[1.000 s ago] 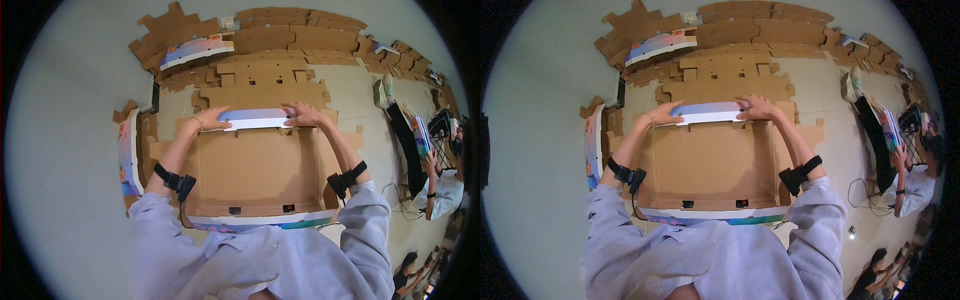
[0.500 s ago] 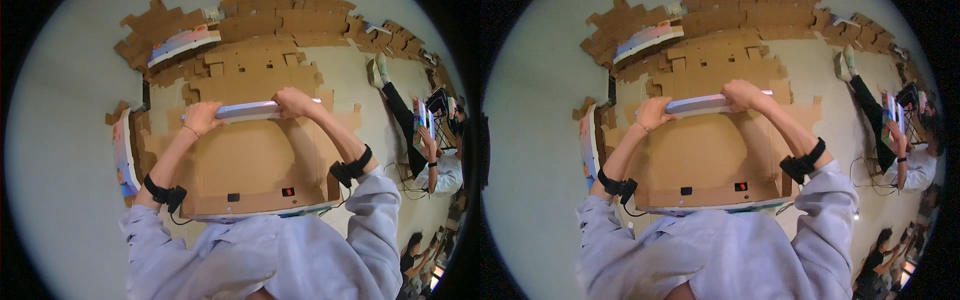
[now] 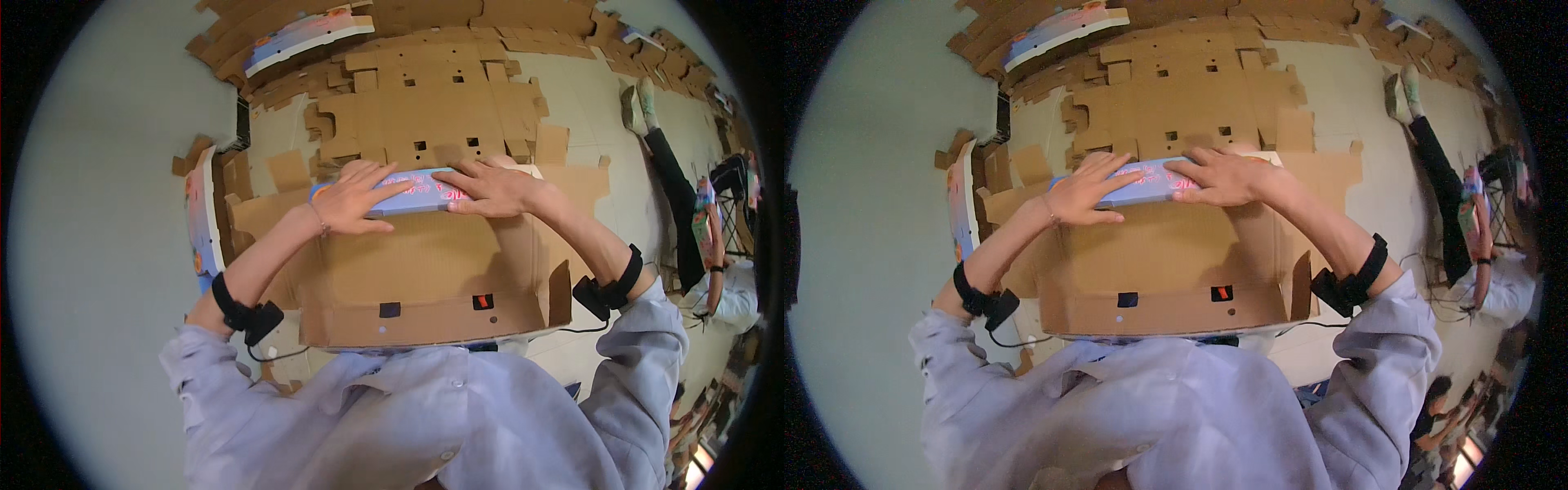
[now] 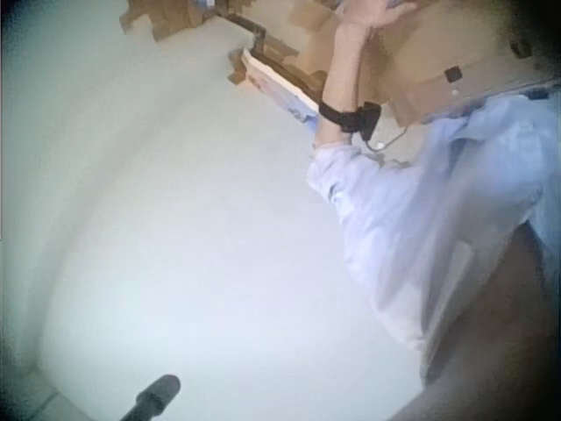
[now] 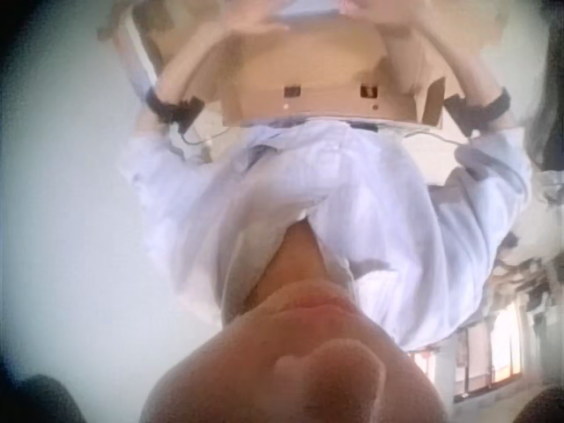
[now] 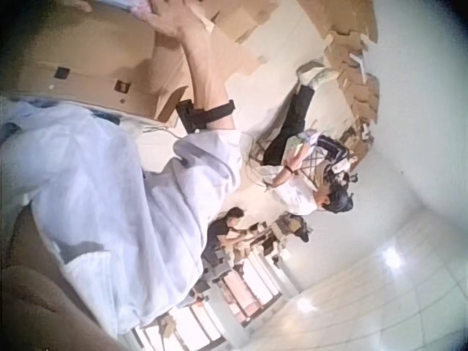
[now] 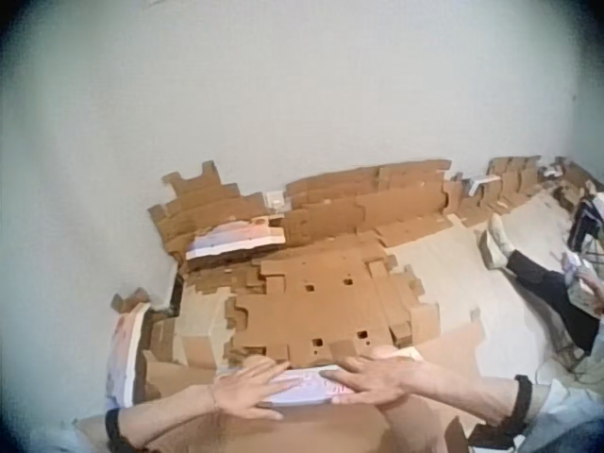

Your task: The person assembles flat cardboard pieces into boxes by folding and inserting flaps. The person repeatedly picks up flat pieces, folds them into shape, and secures the flaps to form a box.

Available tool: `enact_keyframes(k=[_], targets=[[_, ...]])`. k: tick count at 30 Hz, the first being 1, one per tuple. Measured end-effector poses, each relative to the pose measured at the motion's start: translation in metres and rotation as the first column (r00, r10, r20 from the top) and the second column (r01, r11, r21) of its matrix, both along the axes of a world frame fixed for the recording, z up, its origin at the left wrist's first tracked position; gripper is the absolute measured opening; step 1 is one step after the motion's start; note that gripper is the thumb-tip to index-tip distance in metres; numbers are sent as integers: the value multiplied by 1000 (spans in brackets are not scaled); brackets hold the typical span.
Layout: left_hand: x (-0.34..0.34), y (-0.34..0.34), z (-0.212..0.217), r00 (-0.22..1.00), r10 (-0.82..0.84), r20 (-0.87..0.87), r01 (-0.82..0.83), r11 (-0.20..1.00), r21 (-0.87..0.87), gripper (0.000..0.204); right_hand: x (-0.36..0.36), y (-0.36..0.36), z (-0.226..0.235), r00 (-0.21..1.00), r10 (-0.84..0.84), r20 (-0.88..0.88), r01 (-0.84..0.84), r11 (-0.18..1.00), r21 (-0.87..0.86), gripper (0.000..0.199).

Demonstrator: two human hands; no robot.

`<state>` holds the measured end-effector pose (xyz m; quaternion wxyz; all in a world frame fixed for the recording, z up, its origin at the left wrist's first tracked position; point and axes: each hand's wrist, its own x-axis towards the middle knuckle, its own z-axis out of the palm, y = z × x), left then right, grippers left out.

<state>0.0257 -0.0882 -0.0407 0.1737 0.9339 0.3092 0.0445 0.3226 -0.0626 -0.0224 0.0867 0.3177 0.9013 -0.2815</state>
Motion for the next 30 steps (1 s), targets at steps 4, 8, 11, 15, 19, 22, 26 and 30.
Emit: enact_keyframes(k=[4,8,11,15,19,22,26,30], targets=[[7,2,-1,999,31,41,-26,992,-123,71,-10,10,-2,999,30,-14,-30,998,-54,72],[21,-14,-2,991,120,52,-123,991,55,72,-8,-27,-37,978,30,-206,81,858,507,72],[24,-27,-16,975,220,-1,-211,937,277,72,-14,-15,-33,967,81,-240,63,841,538,75],[23,-16,-9,976,220,-4,-214,955,206,79,-10,-9,-27,973,103,-207,-1,898,439,79],[-8,38,26,999,8,-52,-17,985,-174,96,-24,27,45,955,-44,294,36,999,32,68],[-51,101,127,875,477,-82,-400,808,432,72,-5,101,135,724,-493,481,324,860,393,35],[-174,137,170,507,675,536,-828,554,86,59,182,149,174,739,-466,-486,662,368,653,49],[-286,11,104,430,870,242,-898,439,17,59,274,73,81,524,-699,-487,836,311,453,42]])
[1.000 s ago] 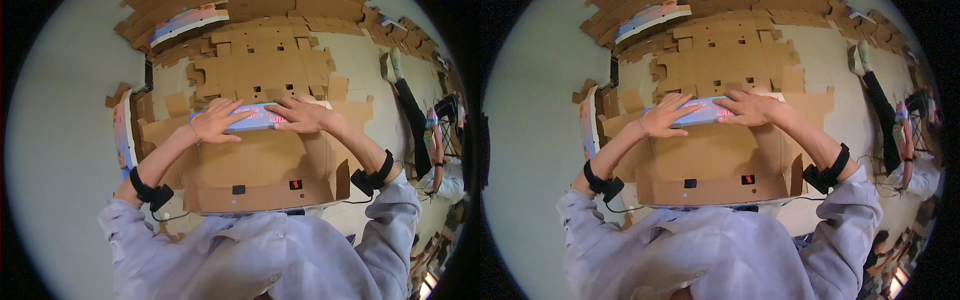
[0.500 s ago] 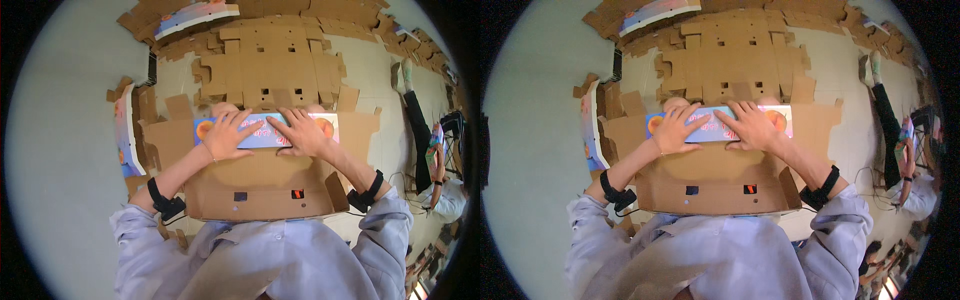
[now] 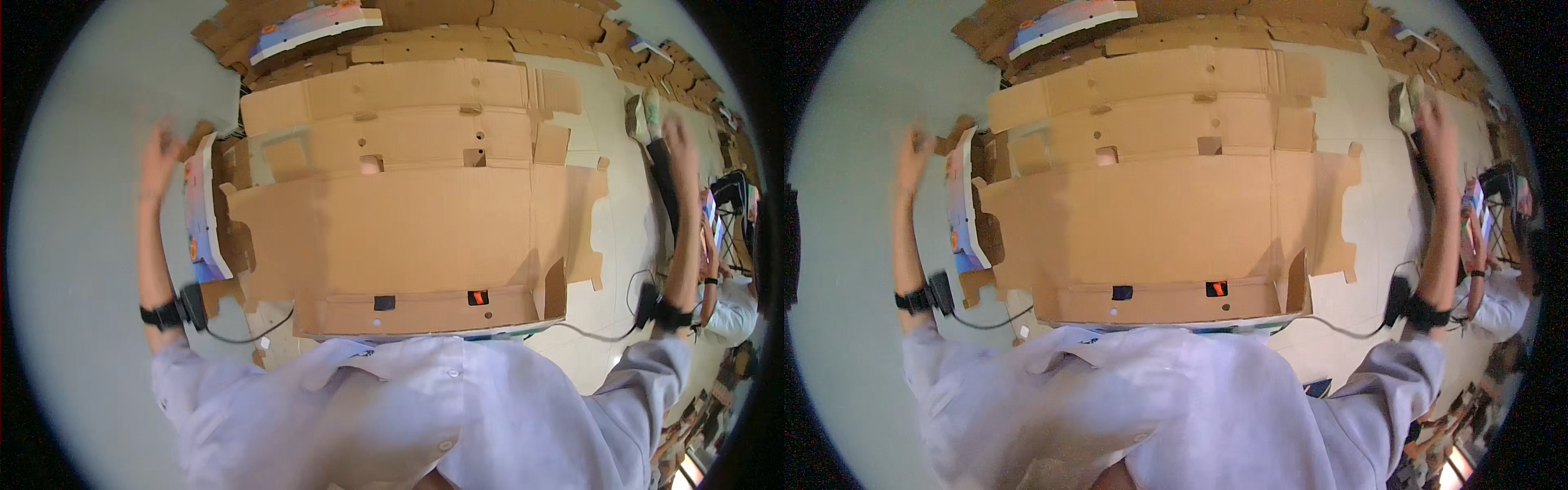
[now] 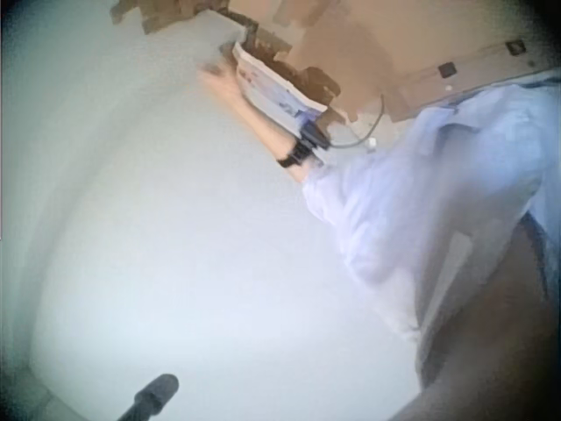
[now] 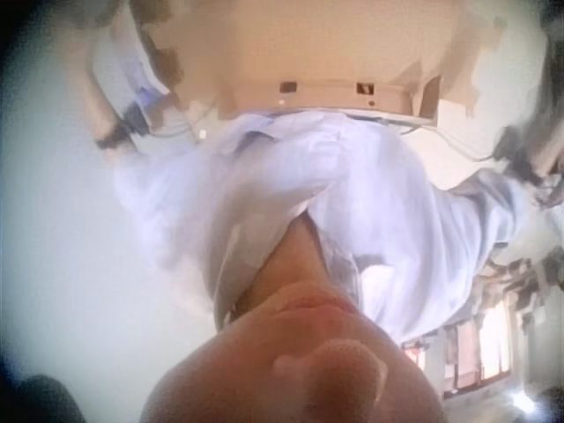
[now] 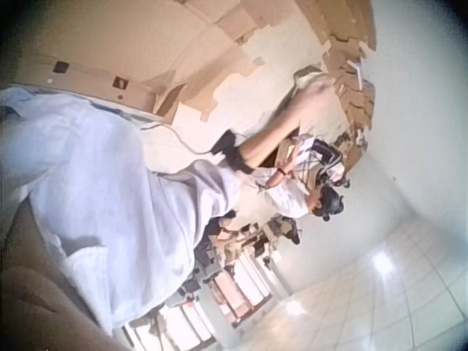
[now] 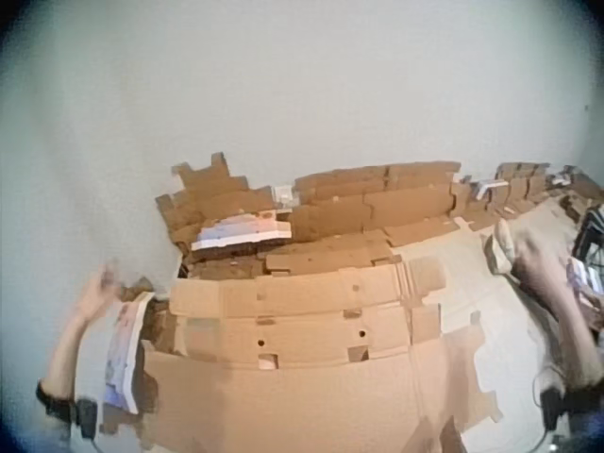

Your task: The person assembles flat cardboard pieces into boxes by folding and inserting flaps. The person repeatedly picks up flat pieces, folds them into shape, and secures the flaps to form a box.

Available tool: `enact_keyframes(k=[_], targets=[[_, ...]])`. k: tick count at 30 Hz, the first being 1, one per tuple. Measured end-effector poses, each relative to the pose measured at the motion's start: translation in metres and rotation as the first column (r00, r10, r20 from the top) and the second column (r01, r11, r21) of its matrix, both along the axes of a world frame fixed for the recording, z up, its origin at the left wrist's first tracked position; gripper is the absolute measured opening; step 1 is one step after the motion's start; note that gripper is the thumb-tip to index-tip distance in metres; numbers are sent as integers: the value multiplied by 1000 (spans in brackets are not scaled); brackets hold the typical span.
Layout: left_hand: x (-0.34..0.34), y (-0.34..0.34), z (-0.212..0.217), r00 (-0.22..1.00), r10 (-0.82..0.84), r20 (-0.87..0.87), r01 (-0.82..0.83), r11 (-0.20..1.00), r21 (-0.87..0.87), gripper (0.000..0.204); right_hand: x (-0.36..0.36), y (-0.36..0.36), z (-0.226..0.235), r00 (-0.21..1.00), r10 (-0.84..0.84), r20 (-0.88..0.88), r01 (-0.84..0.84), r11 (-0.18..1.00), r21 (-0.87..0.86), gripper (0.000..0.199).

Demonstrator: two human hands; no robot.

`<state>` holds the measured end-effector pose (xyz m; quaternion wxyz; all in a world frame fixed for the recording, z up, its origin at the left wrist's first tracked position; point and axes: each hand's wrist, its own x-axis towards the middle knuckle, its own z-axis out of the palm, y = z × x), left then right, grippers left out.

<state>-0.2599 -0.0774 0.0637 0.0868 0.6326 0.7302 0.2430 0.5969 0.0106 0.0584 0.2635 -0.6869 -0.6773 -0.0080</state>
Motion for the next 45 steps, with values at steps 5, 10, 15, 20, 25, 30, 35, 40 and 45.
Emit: enact_keyframes(k=[5,10,15,20,25,30,35,40,45], targets=[[-129,-251,-220,956,-4,293,233,618,-751,46,142,-272,-241,881,229,413,283,444,-850,30],[54,-389,-240,554,663,503,290,413,-863,85,-40,-431,-237,281,-905,-321,-192,274,-942,50],[153,-343,-240,-266,403,876,-60,900,-432,82,-129,-395,-217,-562,-266,-783,28,940,-340,44],[145,-290,-244,-180,159,971,-107,978,-180,84,-144,-302,-193,-454,-243,-857,-12,964,-267,38],[161,-255,-236,-84,62,995,-102,992,-71,87,-162,-245,-168,-369,-268,-890,-52,962,-268,32],[176,-227,-240,-205,-17,979,-111,994,-6,92,-188,-208,-149,-314,-255,-915,-1,963,-268,27],[169,-216,-262,-440,-152,885,22,984,179,88,-195,-184,-140,-285,-234,-929,63,963,-262,24],[160,-201,-294,367,-99,925,26,995,96,69,-129,-168,-250,-124,-115,-986,200,970,-138,23],[203,-143,-194,-101,-102,990,-246,967,74,53,-162,-172,-174,215,-23,-976,384,921,63,19]])
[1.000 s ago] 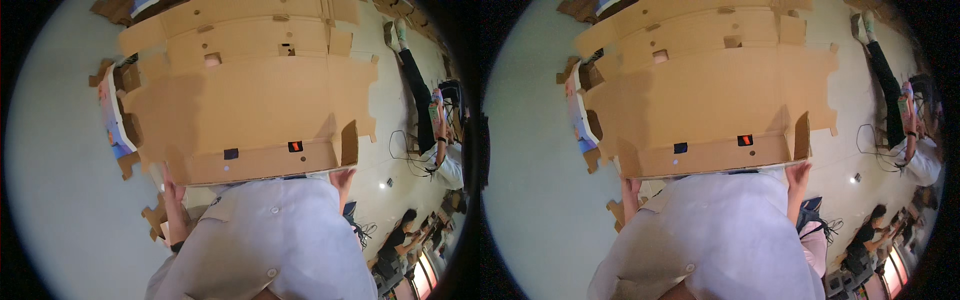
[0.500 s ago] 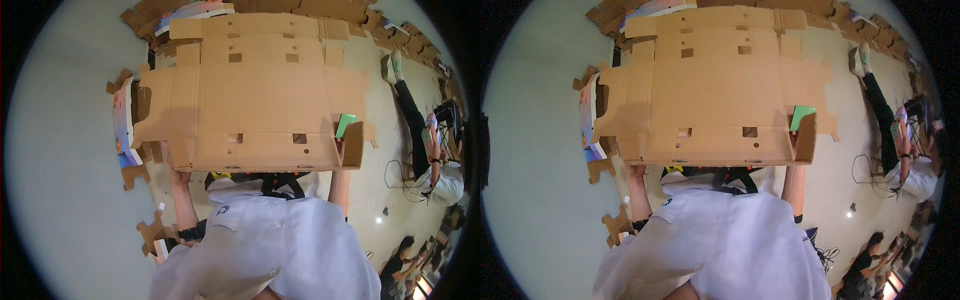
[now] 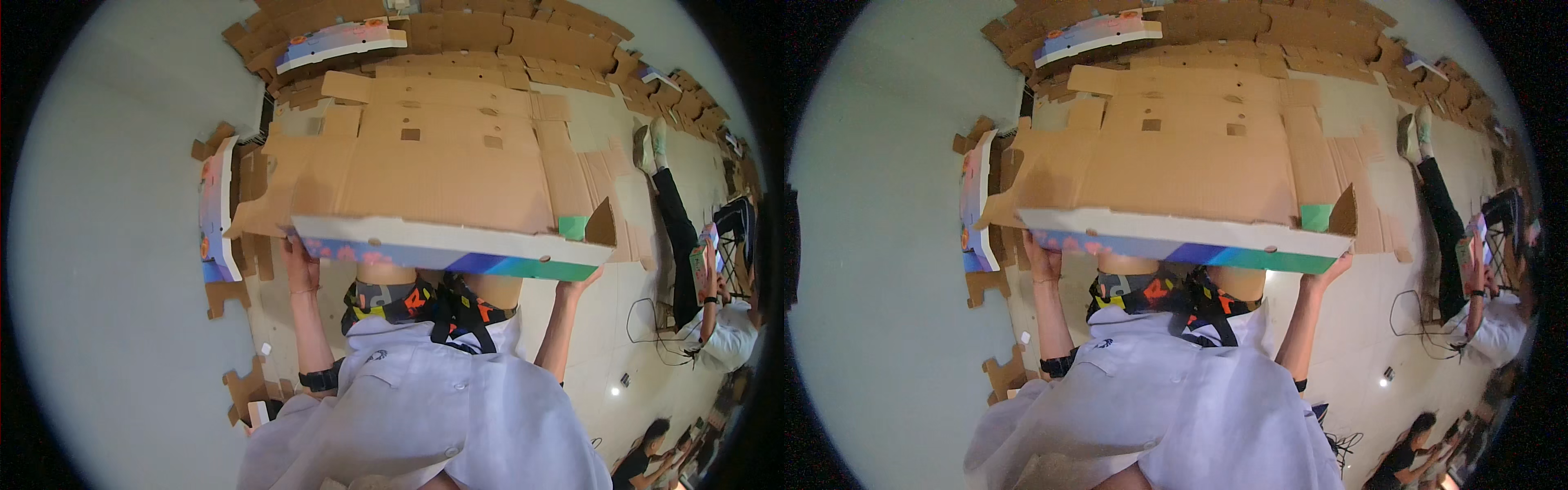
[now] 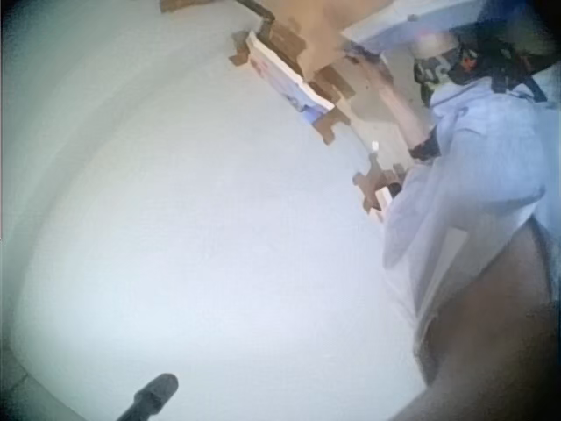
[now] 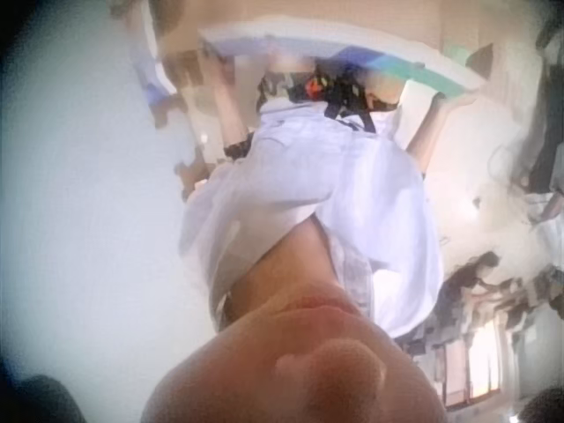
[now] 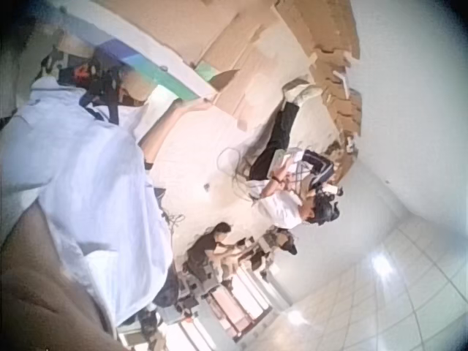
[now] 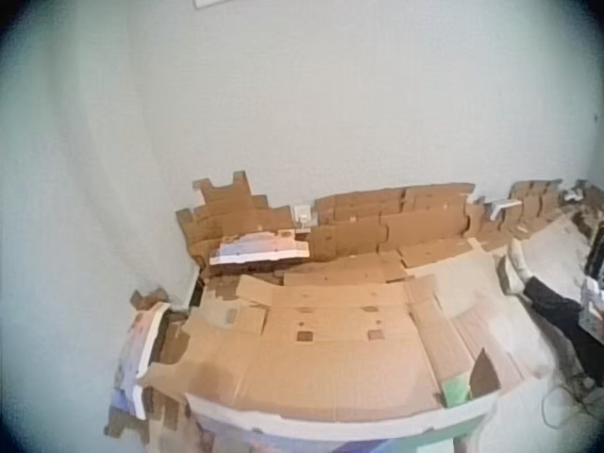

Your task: The person assembles flat cardboard pieces into boxes by folding and inserting flaps. The person repeatedly picks up flat pieces, folds them into shape, and secures the flaps to form a box.

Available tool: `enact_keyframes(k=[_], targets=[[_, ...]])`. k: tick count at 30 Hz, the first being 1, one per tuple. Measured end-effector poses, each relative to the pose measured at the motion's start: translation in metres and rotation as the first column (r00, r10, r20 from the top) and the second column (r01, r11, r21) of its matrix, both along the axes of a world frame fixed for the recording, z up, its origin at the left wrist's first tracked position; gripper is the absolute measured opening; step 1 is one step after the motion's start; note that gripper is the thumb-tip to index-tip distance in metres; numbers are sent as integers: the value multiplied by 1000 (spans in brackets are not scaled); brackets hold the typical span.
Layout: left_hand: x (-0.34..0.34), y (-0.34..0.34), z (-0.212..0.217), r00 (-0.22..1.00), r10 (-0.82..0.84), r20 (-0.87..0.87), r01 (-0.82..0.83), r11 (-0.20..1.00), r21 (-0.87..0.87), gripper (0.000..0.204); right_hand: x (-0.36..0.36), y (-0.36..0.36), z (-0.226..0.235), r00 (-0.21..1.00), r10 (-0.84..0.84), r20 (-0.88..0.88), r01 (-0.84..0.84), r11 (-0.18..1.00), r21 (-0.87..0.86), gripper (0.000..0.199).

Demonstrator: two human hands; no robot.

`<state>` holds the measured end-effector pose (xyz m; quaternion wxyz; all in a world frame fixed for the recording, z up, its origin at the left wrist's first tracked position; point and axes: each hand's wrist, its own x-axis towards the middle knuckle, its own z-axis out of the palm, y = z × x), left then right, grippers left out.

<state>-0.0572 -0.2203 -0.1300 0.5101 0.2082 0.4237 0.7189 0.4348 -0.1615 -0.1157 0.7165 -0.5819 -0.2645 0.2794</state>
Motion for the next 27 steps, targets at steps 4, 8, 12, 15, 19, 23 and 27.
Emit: enact_keyframes(k=[4,8,12,15,19,23,27], targets=[[3,26,24,983,53,-175,-57,998,-17,50,-1,-2,19,999,18,27,-17,998,-55,21],[3,39,21,960,51,-276,-90,988,-129,52,14,-6,17,992,128,-17,-129,983,-128,24],[30,55,25,927,290,-238,-266,955,129,48,16,-8,8,994,99,52,-94,991,-97,25],[33,53,17,898,377,-227,-344,923,169,42,7,-15,9,974,-4,-226,-10,998,-60,28],[10,56,6,781,347,-520,-312,937,157,30,22,-9,-2,941,152,-303,-150,988,29,33],[-3,67,15,601,263,-755,-269,956,118,27,28,-3,8,994,88,58,-84,994,-74,36],[-3,61,17,502,187,-844,-219,972,85,49,68,-8,13,838,448,312,-402,893,-202,36]])
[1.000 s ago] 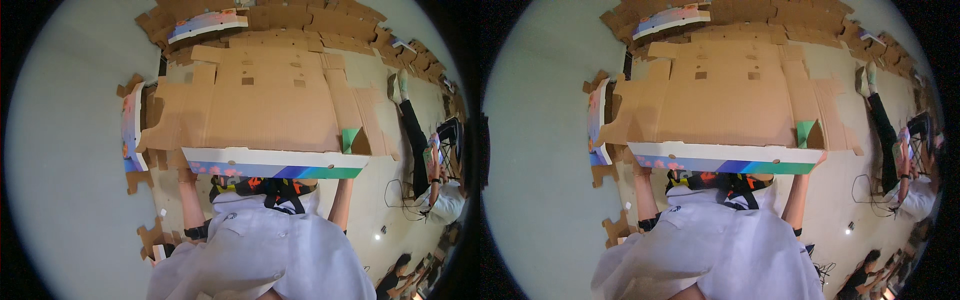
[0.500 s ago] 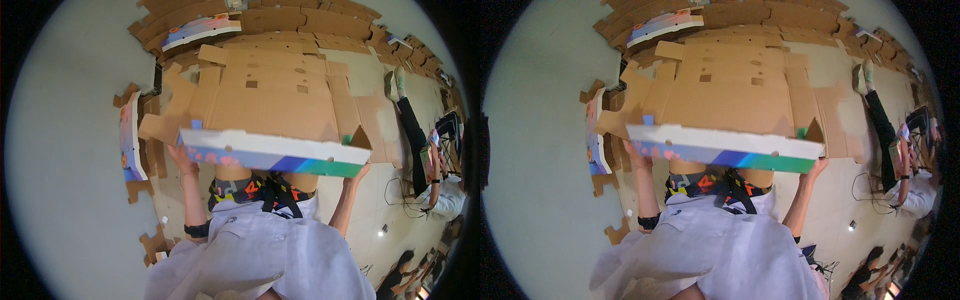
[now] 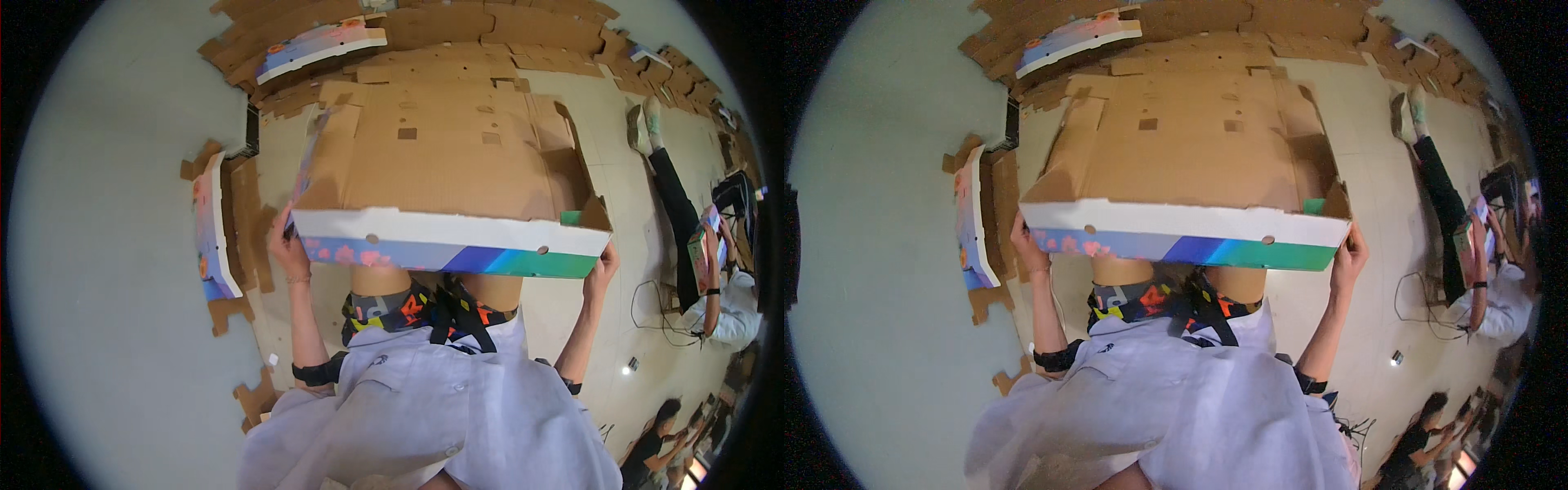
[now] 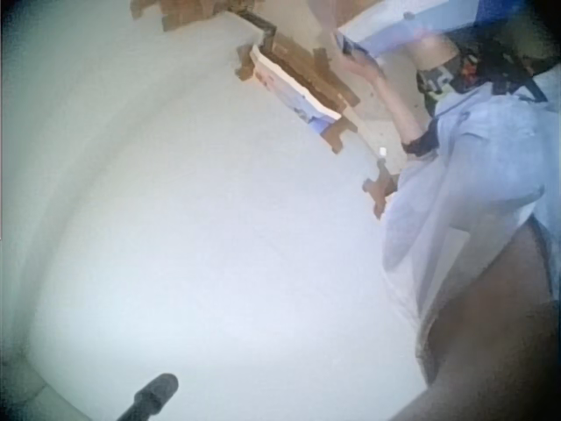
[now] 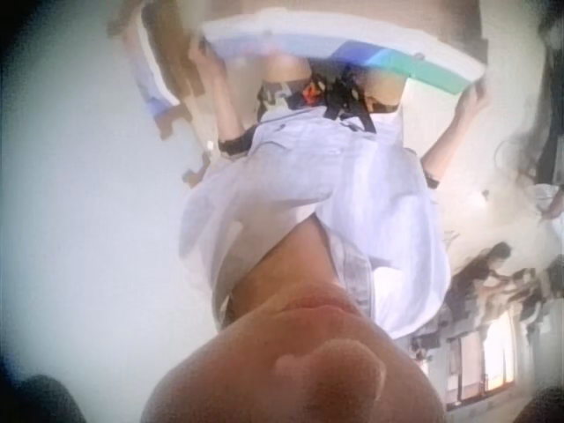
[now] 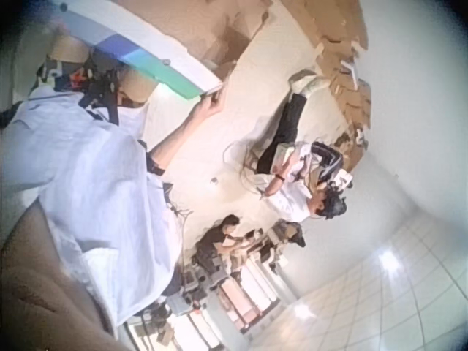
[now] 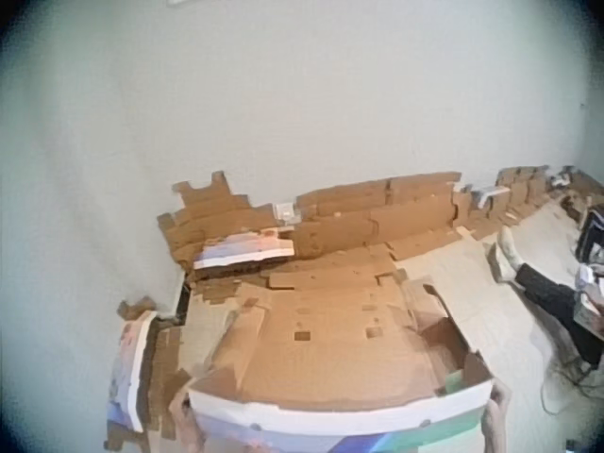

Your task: The person assembles flat cardboard pieces into boxes by folding and inserting flaps. The person repeatedly picks up flat pieces, folds them into shape, and secures the flaps to form a box.

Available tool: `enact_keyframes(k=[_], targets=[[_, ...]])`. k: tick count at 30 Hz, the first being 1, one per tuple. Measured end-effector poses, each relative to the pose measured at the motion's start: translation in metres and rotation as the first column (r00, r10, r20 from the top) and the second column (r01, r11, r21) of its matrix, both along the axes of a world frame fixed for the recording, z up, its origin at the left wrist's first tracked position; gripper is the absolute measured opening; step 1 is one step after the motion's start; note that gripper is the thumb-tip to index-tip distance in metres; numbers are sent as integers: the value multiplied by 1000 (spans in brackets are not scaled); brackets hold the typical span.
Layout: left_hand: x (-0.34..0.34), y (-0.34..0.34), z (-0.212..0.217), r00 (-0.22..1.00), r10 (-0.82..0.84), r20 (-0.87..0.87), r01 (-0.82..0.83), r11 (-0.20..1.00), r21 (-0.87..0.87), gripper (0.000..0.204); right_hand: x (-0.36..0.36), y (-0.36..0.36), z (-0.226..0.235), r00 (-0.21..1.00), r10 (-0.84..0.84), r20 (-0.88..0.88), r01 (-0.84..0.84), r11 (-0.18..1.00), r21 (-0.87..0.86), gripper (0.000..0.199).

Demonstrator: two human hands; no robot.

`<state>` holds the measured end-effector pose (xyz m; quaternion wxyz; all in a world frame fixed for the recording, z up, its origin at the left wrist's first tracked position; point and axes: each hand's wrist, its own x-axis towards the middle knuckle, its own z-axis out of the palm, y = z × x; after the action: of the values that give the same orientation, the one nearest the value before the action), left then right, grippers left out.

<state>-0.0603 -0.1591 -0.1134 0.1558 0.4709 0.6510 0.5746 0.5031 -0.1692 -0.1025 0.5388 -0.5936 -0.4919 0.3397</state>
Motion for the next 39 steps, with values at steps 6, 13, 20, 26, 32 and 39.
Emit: enact_keyframes(k=[6,13,20,26,32,39], targets=[[-4,-4,10,991,-125,39,128,989,-80,55,-20,13,28,995,14,102,-16,1000,16,50],[-9,-14,16,858,-340,384,347,936,54,46,-24,-12,27,789,258,-558,-253,963,87,62],[24,-23,12,799,-102,592,150,988,-33,29,-83,-16,47,893,-28,-450,9,999,-45,59],[27,-19,-9,677,-66,733,50,998,44,31,-76,-6,48,915,-91,-393,64,995,-81,62],[24,-20,-8,648,-82,757,39,996,74,36,-48,-8,7,763,-60,-644,63,998,-19,53],[19,-18,-14,654,-109,748,61,994,92,35,-35,-20,-3,780,168,-603,-144,986,89,60]])
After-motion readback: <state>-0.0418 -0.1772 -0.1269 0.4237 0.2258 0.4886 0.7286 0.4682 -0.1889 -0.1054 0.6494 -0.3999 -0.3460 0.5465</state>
